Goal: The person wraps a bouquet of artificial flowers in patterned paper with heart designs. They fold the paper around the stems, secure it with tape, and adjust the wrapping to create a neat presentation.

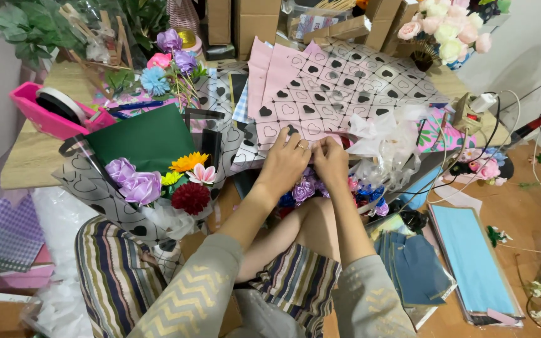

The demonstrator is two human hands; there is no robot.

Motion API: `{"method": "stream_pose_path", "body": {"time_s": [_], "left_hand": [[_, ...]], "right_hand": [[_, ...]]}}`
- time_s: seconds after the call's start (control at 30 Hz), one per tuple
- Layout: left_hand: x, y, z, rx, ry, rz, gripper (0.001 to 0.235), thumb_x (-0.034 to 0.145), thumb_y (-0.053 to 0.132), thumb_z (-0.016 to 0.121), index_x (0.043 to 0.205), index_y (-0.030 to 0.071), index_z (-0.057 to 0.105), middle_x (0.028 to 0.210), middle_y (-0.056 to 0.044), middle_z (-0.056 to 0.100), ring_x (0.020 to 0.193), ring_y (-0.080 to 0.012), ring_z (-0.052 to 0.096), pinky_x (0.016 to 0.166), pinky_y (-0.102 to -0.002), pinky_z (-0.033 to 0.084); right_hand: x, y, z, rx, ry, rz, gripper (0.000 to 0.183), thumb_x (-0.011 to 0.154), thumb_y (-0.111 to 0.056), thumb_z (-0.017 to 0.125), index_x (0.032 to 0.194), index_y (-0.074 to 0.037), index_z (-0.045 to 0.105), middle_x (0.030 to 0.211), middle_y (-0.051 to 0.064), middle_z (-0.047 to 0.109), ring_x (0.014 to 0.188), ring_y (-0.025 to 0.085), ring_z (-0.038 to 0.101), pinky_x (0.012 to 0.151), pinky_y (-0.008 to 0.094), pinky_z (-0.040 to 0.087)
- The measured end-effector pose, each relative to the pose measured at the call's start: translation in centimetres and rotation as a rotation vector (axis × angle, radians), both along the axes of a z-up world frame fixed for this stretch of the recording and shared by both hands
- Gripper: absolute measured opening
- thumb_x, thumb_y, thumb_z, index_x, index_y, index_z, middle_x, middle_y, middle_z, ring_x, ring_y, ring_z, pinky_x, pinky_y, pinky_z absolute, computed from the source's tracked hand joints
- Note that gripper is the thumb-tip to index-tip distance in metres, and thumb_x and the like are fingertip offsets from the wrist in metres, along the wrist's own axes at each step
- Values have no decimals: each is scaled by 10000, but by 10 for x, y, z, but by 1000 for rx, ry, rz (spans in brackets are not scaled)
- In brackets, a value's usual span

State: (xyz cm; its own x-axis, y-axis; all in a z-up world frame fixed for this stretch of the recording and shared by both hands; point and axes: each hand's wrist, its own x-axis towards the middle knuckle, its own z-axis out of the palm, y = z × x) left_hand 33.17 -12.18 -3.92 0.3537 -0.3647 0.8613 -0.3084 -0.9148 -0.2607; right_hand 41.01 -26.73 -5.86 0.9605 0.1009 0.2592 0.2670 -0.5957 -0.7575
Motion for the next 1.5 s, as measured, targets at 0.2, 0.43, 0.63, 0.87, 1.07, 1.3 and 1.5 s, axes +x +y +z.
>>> {"method": "stream_pose_path", "body": {"time_s": [0.2, 0.43, 0.63, 0.87, 1.07, 1.3, 1.5], "left_hand": [[-13, 9, 9, 23, 20, 28, 72, 852, 82, 644, 785, 64, 660, 771, -111, 552, 901, -299, 547, 1066, -547, 381], [-31, 19, 25, 22, 17, 33, 60, 863, 45, 626, 812, 59, 654, 785, -116, 542, 902, -303, 544, 1062, -558, 381], [-52, 34, 52, 19, 26, 18, 46, 899, 88, 629, 856, 72, 631, 818, -94, 552, 906, -276, 564, 1041, -509, 400], [-71, 58, 117, -559, 66, -6, 51, 1002, 139, 619, 1002, 94, 597, 801, -101, 642, 766, -337, 683, 707, -448, 543], [-107, 86, 179, -962, 36, -151, 22, 1054, 155, 581, 1053, 136, 571, 770, -101, 716, 610, -312, 690, 592, -373, 534], [-147, 103, 197, -1446, 479, -535, 124, 974, 121, 642, 1090, 87, 673, 762, -90, 749, 540, -85, 633, 471, -213, 512], [-164, 140, 159, -1436, 864, -586, 193, 896, 83, 671, 1075, 13, 688, 720, -110, 717, 533, -98, 674, 459, -255, 583]], "right_hand": [[-23, 16, 26, -104, -7, -47, 226, 960, -278, 615, 1016, -87, 721, 826, 133, 748, 938, 431, 705, 798, 543, 528], [-34, 37, 42, -166, 15, -148, 212, 981, -238, 564, 1081, -85, 671, 955, 215, 758, 1022, 477, 698, 872, 579, 539], [-5, 17, 19, -169, 23, -234, 243, 990, -270, 546, 1108, -92, 661, 974, 248, 739, 1023, 495, 697, 859, 586, 551], [-6, -2, 22, -24, -137, -105, 230, 981, -239, 566, 1069, -147, 758, 899, 189, 735, 958, 455, 691, 829, 553, 538], [-13, -11, 17, -67, -279, -85, 156, 906, -137, 640, 989, -117, 770, 927, 164, 660, 909, 415, 686, 825, 506, 543], [-10, -9, 13, -212, -254, -105, 166, 920, -203, 664, 1067, -126, 668, 977, 126, 682, 986, 389, 692, 876, 517, 540], [-8, -6, 20, -371, -72, -109, 229, 1017, -345, 577, 1202, -236, 497, 1035, 62, 753, 1063, 352, 708, 928, 524, 527]]}}
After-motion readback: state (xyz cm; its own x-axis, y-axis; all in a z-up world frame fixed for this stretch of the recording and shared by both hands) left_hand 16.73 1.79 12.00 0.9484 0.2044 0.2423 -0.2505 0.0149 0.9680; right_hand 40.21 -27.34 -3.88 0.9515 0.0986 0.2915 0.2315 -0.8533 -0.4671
